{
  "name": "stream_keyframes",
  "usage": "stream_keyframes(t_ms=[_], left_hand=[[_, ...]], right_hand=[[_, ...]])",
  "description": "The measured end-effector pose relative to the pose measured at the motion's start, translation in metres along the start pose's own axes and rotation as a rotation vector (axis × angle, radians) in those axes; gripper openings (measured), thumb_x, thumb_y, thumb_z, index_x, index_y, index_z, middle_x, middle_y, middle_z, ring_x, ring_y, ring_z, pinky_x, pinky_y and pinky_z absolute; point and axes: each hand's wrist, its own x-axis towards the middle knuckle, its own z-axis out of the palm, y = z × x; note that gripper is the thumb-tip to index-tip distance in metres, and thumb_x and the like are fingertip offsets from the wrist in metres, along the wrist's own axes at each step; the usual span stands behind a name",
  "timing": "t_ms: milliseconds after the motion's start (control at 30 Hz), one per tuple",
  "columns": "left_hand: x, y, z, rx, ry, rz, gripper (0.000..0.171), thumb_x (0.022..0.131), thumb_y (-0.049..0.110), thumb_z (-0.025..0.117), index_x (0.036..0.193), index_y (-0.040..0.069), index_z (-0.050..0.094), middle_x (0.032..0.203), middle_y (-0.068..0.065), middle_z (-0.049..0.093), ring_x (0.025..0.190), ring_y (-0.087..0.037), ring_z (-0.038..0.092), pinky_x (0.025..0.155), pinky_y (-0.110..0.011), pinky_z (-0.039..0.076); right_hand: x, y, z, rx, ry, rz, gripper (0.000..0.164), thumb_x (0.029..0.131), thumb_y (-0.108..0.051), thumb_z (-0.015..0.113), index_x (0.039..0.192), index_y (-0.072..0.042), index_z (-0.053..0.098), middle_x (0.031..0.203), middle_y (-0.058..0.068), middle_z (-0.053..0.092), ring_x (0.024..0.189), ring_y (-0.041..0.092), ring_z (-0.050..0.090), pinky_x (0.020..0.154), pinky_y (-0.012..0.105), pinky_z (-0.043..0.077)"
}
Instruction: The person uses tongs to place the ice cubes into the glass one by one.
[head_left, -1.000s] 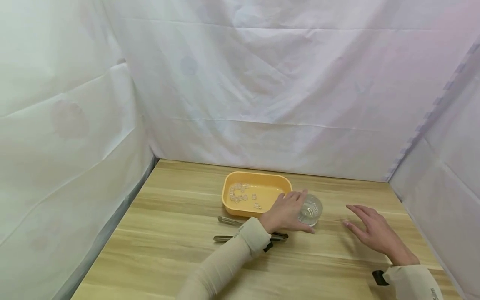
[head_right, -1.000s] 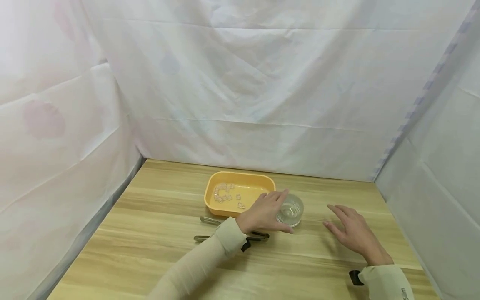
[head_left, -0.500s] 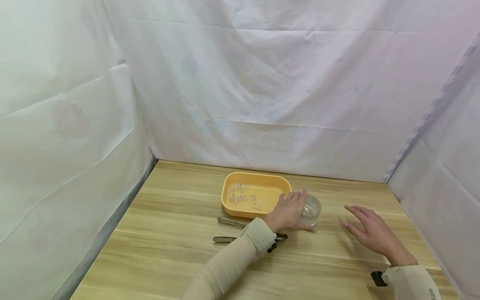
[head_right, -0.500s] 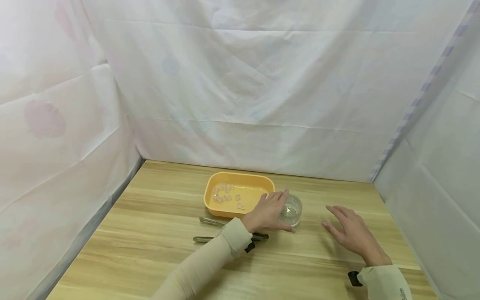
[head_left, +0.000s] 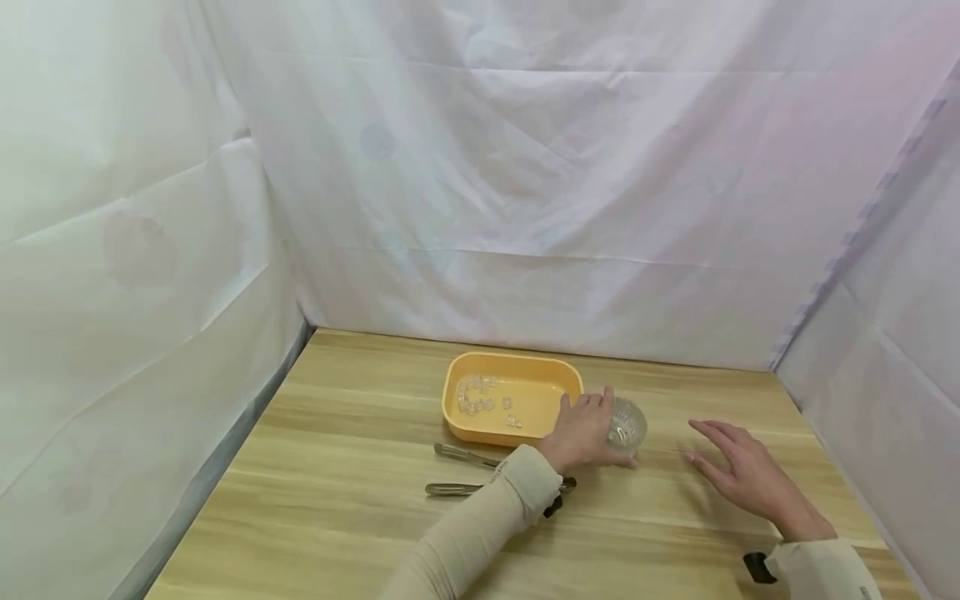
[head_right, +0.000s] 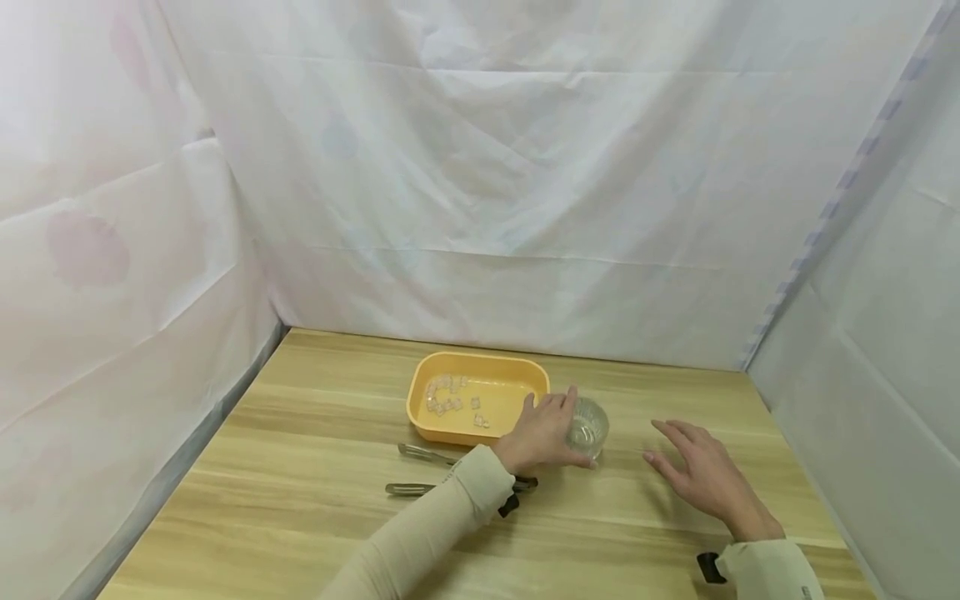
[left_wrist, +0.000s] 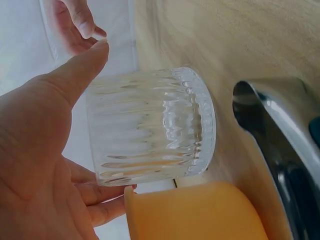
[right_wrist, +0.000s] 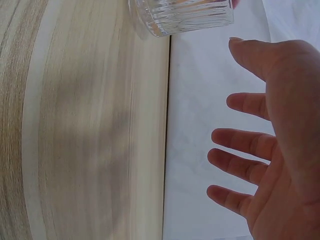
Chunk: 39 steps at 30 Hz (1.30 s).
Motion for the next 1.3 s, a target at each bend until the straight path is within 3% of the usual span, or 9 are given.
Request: stream_keyframes(t_ms=[267,600,833,1300], left_hand=[[0.000,0.006,0.009,0.021,0.012,-0.044,0.119,0.067,0.083,0.066,0.155,0.013,0.027,0.144,0.004,0.051,0.134,-0.013,0.045,0.110,-0.048,0.033],[0.001,0.010,0.016,0.011,0.080,-0.056,0.100,0.064,0.079,0.072,0.140,0.022,0.040,0.126,0.006,0.061,0.124,-0.012,0.054,0.108,-0.054,0.034],[0.001,0.012,0.017,0.031,0.106,-0.076,0.095,0.063,0.079,0.072,0.134,0.023,0.044,0.124,0.006,0.063,0.122,-0.011,0.056,0.108,-0.056,0.034],[0.005,0.012,0.019,-0.018,0.156,-0.065,0.084,0.066,0.067,0.080,0.128,0.021,0.047,0.115,0.006,0.066,0.108,-0.007,0.062,0.114,-0.059,0.028]], right_hand=[[-0.003,0.000,0.004,-0.002,0.001,0.001,0.053,0.088,-0.024,0.075,0.130,0.001,0.057,0.122,0.027,0.060,0.110,0.049,0.054,0.084,0.066,0.042],[-0.003,-0.001,0.006,-0.004,-0.011,0.010,0.051,0.089,-0.025,0.074,0.129,0.001,0.058,0.122,0.027,0.060,0.110,0.049,0.055,0.084,0.067,0.043],[-0.001,-0.001,0.008,-0.001,0.001,0.001,0.051,0.088,-0.024,0.075,0.129,0.001,0.059,0.122,0.028,0.060,0.110,0.048,0.055,0.084,0.066,0.043],[0.002,0.001,0.010,-0.001,0.007,0.006,0.050,0.087,-0.025,0.076,0.127,0.001,0.060,0.122,0.028,0.060,0.110,0.049,0.055,0.084,0.066,0.042]])
